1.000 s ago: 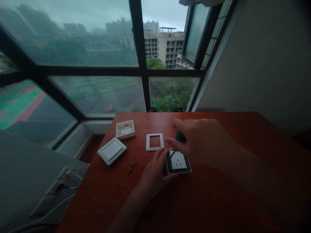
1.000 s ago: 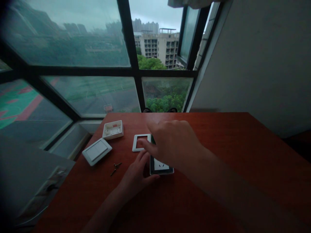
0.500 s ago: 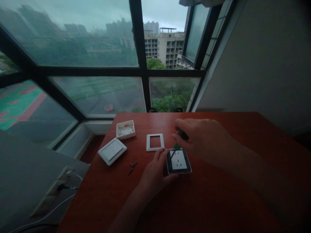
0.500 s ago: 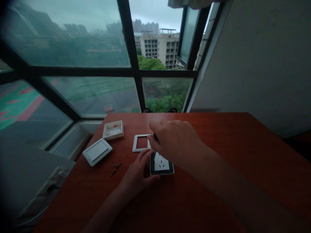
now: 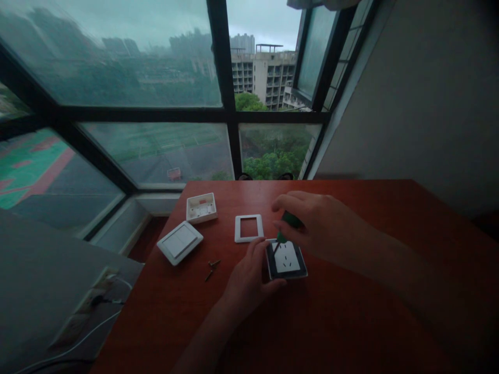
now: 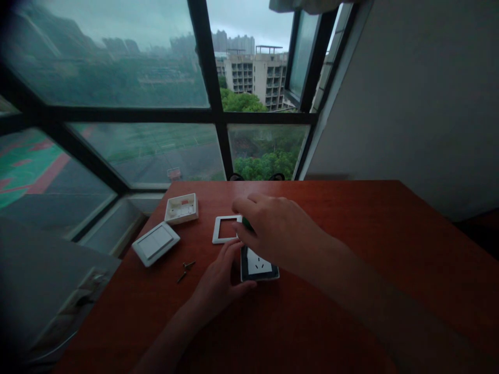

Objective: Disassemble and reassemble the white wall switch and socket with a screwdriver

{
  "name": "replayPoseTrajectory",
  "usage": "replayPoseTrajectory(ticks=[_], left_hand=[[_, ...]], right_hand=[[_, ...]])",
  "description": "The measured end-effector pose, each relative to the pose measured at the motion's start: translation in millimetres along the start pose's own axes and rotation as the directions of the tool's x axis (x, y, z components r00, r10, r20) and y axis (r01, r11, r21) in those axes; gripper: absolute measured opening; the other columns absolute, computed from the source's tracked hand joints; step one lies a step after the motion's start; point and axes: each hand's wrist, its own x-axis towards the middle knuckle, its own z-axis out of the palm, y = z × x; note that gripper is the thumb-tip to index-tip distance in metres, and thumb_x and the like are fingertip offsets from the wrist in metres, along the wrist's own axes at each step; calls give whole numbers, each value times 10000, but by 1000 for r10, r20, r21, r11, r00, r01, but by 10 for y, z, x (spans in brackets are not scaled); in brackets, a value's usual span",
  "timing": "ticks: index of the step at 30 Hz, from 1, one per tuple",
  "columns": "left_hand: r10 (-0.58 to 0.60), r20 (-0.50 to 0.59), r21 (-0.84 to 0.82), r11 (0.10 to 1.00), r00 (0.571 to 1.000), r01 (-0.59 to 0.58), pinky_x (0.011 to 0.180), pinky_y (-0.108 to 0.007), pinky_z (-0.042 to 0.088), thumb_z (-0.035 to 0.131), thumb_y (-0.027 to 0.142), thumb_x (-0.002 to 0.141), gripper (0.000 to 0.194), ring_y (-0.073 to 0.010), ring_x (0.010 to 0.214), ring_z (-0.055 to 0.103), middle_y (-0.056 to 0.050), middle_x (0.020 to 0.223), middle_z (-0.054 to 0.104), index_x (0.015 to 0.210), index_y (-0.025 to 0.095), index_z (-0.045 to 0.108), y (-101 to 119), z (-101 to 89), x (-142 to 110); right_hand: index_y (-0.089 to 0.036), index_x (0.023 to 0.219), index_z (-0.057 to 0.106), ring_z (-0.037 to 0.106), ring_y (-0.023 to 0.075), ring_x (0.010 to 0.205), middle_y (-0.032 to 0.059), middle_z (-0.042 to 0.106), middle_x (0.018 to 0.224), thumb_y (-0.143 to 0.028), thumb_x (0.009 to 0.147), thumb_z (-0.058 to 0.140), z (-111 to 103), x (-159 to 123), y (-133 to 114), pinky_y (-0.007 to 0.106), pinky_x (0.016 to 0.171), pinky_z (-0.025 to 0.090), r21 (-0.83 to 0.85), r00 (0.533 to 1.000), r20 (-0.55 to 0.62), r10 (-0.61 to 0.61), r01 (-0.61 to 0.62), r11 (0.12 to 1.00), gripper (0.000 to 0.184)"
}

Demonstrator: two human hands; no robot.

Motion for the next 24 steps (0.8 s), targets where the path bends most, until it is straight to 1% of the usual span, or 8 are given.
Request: replayPoseTrajectory(ticks=[3, 8, 11, 14, 16, 18, 22, 24], left_hand=[[8, -8, -14, 1000, 1000, -8, 1015, -464, 449, 810, 242, 680, 810, -301, 1270, 479, -91, 1471, 376, 1347, 278, 352, 2, 0, 0], [5, 3, -29, 1000, 1000, -5, 1017, -495, 436, 809, 255, 682, 809, -322, 1280, 468, -103, 1483, 358, 1349, 283, 352, -5, 3, 1], [12, 2, -41, 999, 1000, -12, 1008, -478, 445, 808, 254, 685, 800, -313, 1268, 476, -102, 1462, 387, 1346, 272, 358, -2, -7, 3], [10, 3, -56, 998, 1000, -10, 996, -463, 455, 807, 249, 685, 787, -300, 1234, 505, -93, 1439, 416, 1340, 270, 370, 3, -14, 7], [4, -5, -69, 998, 1000, -4, 994, -455, 457, 812, 238, 674, 794, -295, 1226, 512, -90, 1428, 428, 1336, 269, 375, 6, -15, 9], [0, -13, -76, 997, 1000, -1, 993, -451, 458, 820, 226, 661, 798, -293, 1225, 512, -86, 1417, 439, 1329, 272, 385, 11, -14, 10], [4, -11, -81, 997, 1000, -5, 992, -460, 458, 808, 221, 672, 779, -297, 1225, 510, -91, 1416, 436, 1329, 268, 392, 21, -16, 10], [10, -10, -88, 996, 1000, -11, 1000, -463, 452, 805, 214, 670, 795, -298, 1235, 502, -93, 1418, 435, 1340, 266, 381, 20, -17, 10]], right_hand=[[-206, 1075, 597, 639, 204, 853, 44, 677, 1043, -251, 882, 520, -8, -27, -26, 320, 706, 431, 34, 1000, 7, 6, -6, 999, 213], [-204, 1173, 556, 639, 214, 909, 43, 662, 1108, -212, 819, 547, -25, -69, -76, 327, 745, 445, 90, 1000, -1, -19, 19, 996, 355], [-206, 1088, 601, 639, 244, 869, 58, 674, 1042, -325, 878, 516, -43, -65, -75, 354, 699, 432, -7, 1000, 2, 21, -21, 1000, 256], [-214, 1013, 617, 628, 214, 811, 41, 668, 984, -272, 870, 512, -76, -63, -60, 331, 662, 417, 16, 999, 41, 9, -9, 1000, 186], [-223, 1057, 596, 620, 195, 841, 24, 654, 1020, -183, 800, 545, -97, -66, -51, 314, 681, 421, 87, 997, 61, -44, 38, 996, 265], [-231, 1109, 574, 617, 200, 878, 21, 643, 1073, -181, 771, 568, -102, -66, -44, 317, 703, 424, 100, 997, 51, -57, 52, 994, 341], [-222, 1061, 602, 623, 228, 834, 42, 670, 1030, -363, 878, 529, -68, -42, -17, 345, 672, 410, -3, 1000, 6, 30, -30, 1000, 243], [-217, 1001, 615, 618, 209, 806, 33, 673, 982, -322, 897, 500, -60, -37, -6, 336, 670, 407, 12, 1000, 21, 22, -22, 1000, 188]])
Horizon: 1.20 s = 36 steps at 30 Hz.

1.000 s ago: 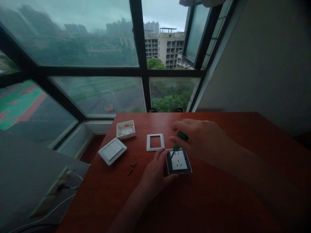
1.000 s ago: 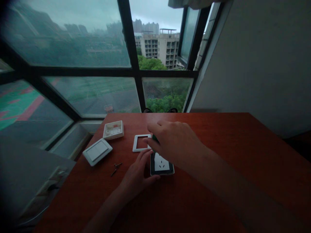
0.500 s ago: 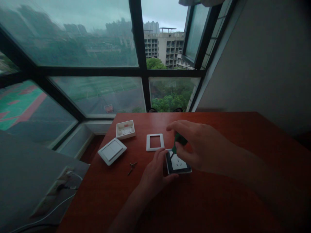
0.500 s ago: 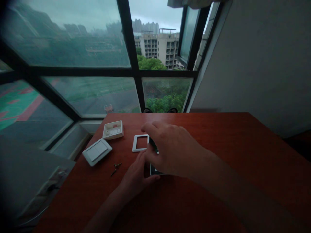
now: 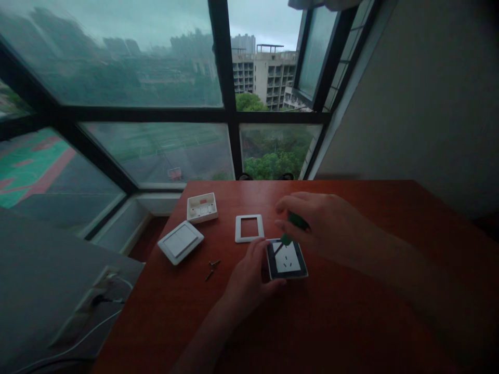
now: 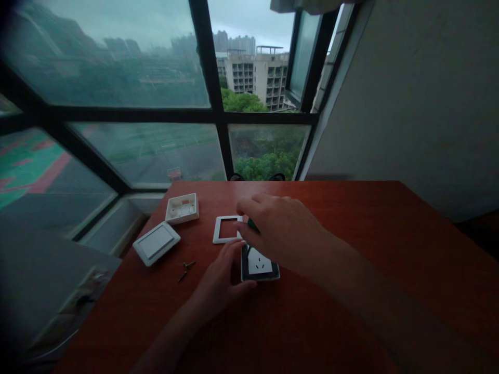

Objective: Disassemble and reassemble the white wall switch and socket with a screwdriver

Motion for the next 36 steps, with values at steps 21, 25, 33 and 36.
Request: replayPoseTrajectory(ticks=[21, 25, 33, 36], left_hand=[[-7, 25, 20, 1000, 1000, 7, 1009, -469, 446, 781, 279, 711, 796, -297, 1245, 493, -104, 1445, 411, 1377, 259, 346, 17, -21, -5], [-12, 23, 35, 999, 1000, 11, 1018, -459, 438, 739, 280, 757, 694, -296, 1258, 482, -105, 1439, 416, 1350, 248, 380, 44, -30, -6], [-1, -6, 20, 1000, 1000, 1, 1011, -452, 446, 738, 258, 758, 707, -292, 1238, 502, -95, 1402, 451, 1356, 263, 360, 48, -16, 4], [-12, 3, 26, 1000, 1000, 12, 998, -449, 459, 743, 243, 749, 699, -295, 1228, 512, -96, 1399, 455, 1345, 258, 379, 49, -18, 2]], right_hand=[[-184, 1169, 547, 639, 243, 937, 75, 667, 1132, -301, 857, 557, -11, -34, -45, 359, 769, 451, 73, 1000, -27, -14, 16, 997, 333], [-186, 1115, 576, 653, 244, 899, 69, 685, 1078, -283, 877, 533, 2, -25, -33, 359, 732, 459, 51, 1000, -15, 6, -5, 999, 261], [-184, 1113, 575, 629, 222, 898, 63, 667, 1065, -293, 858, 560, -17, -20, -25, 338, 742, 446, 92, 998, -2, -71, 71, 993, 277], [-191, 1059, 606, 639, 223, 819, 66, 694, 988, -359, 907, 506, -17, 9, -14, 335, 683, 426, 30, 1000, 1, -14, 14, 999, 248]])
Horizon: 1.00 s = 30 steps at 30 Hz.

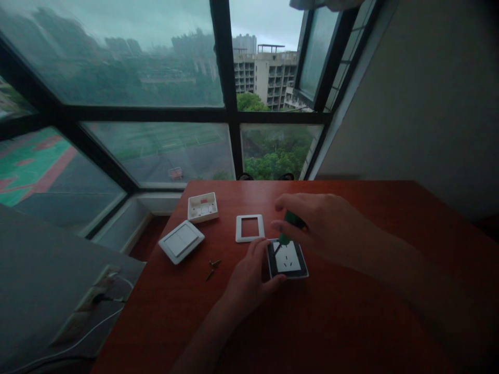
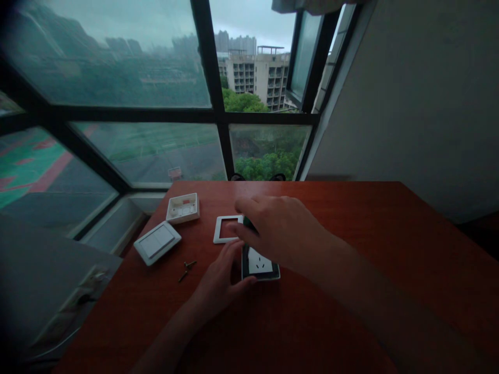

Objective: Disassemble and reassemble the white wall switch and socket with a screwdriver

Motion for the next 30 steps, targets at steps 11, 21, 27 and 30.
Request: replayPoseTrajectory(ticks=[11, 21, 27, 30], left_hand=[[-3, 1, 16, 1000, 1000, 3, 1012, -457, 445, 736, 254, 750, 694, -300, 1254, 485, -100, 1410, 439, 1341, 251, 372, -15, 15, -3], [-8, 0, 15, 1000, 1000, 8, 953, -417, 483, 732, 243, 738, 688, -275, 1179, 536, -82, 1390, 455, 1331, 263, 385, -15, 22, 12], [-10, 2, 15, 1000, 1000, 10, 978, -446, 462, 748, 242, 721, 703, -289, 1200, 523, -82, 1405, 439, 1325, 268, 389, -39, 30, 11], [-16, 9, 2, 1000, 1000, 16, 959, -438, 476, 751, 254, 727, 691, -282, 1178, 538, -84, 1390, 455, 1319, 269, 396, -26, 21, 13]], right_hand=[[-193, 1163, 567, 644, 235, 912, 75, 680, 1095, -340, 872, 552, 76, 7, 29, 354, 753, 468, 43, 998, -63, 27, -24, 999, 326], [-176, 1163, 555, 623, 260, 996, 92, 644, 1169, -277, 859, 547, 54, 1, -1, 392, 824, 474, 51, 999, -48, -21, 23, 998, 321], [-174, 1142, 553, 627, 230, 979, 88, 647, 1153, -173, 836, 520, 98, 4, 10, 360, 835, 472, 79, 998, -68, -15, 20, 997, 308], [-163, 1205, 514, 610, 241, 1018, 105, 620, 1205, -172, 809, 537, 105, -4, -1, 361, 835, 470, 82, 996, -71, -46, 52, 995, 396]])
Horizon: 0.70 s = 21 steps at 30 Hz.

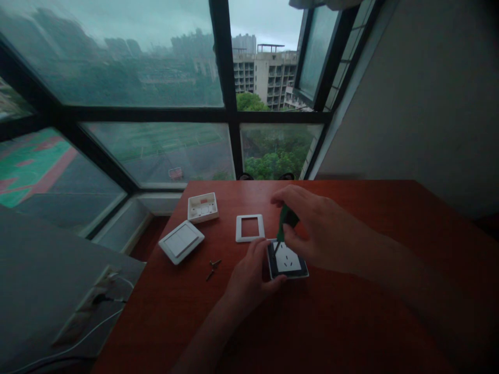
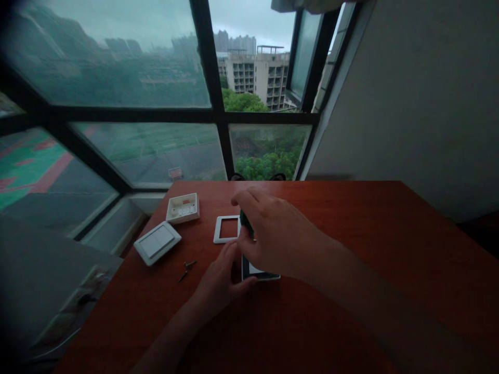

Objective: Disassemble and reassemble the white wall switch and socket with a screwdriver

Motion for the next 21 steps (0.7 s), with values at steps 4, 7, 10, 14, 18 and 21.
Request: replayPoseTrajectory(ticks=[4, 7, 10, 14, 18, 21], left_hand=[[2, -17, 10, 1000, 1000, -2, 957, -428, 478, 755, 244, 717, 685, -284, 1175, 541, -88, 1384, 463, 1307, 255, 406, 8, -6, 1], [3, -9, 6, 1000, 1000, -3, 944, -415, 487, 755, 239, 715, 684, -275, 1164, 550, -80, 1385, 462, 1306, 261, 410, 4, -7, 1], [-7, 4, 5, 1000, 1000, 7, 941, -424, 489, 754, 259, 722, 687, -279, 1160, 552, -86, 1392, 455, 1316, 265, 410, -3, -7, 1], [-3, -14, 13, 1000, 1000, 3, 967, -433, 473, 761, 251, 717, 717, -287, 1191, 532, -94, 1406, 444, 1332, 255, 392, -9, -5, -2], [3, -8, 4, 1000, 1000, -3, 954, -417, 477, 758, 241, 721, 682, -275, 1176, 541, -81, 1397, 453, 1309, 266, 414, -8, -2, -4], [-4, -10, 10, 1000, 1000, 4, 954, -420, 475, 762, 245, 716, 698, -276, 1173, 540, -82, 1404, 446, 1315, 266, 405, -15, 1, -1]], right_hand=[[-182, 1144, 562, 635, 245, 943, 85, 660, 1125, -298, 869, 537, -6, 9, 8, 366, 781, 476, -23, 997, 0, 71, -71, 997, 300], [-187, 1110, 566, 626, 222, 944, 65, 651, 1128, -191, 826, 533, -33, 3, 1, 343, 789, 463, -3, 999, 12, 47, -47, 999, 286], [-203, 1149, 542, 614, 224, 961, 56, 630, 1177, -181, 795, 548, -60, -7, -16, 335, 767, 446, -22, 999, 35, 16, -15, 1000, 355], [-202, 1040, 578, 625, 220, 829, 57, 674, 1030, -307, 874, 518, -67, -8, -19, 330, 667, 414, -111, 996, 15, 87, -85, 990, 205], [-209, 1054, 558, 610, 186, 849, 37, 649, 1077, -167, 799, 539, -88, -24, -33, 302, 678, 406, -46, 998, 59, 17, -14, 999, 259], [-227, 1123, 545, 614, 217, 873, 39, 637, 1114, -264, 819, 570, -86, -15, -41, 324, 671, 401, -112, 998, 51, 31, -25, 993, 307]])
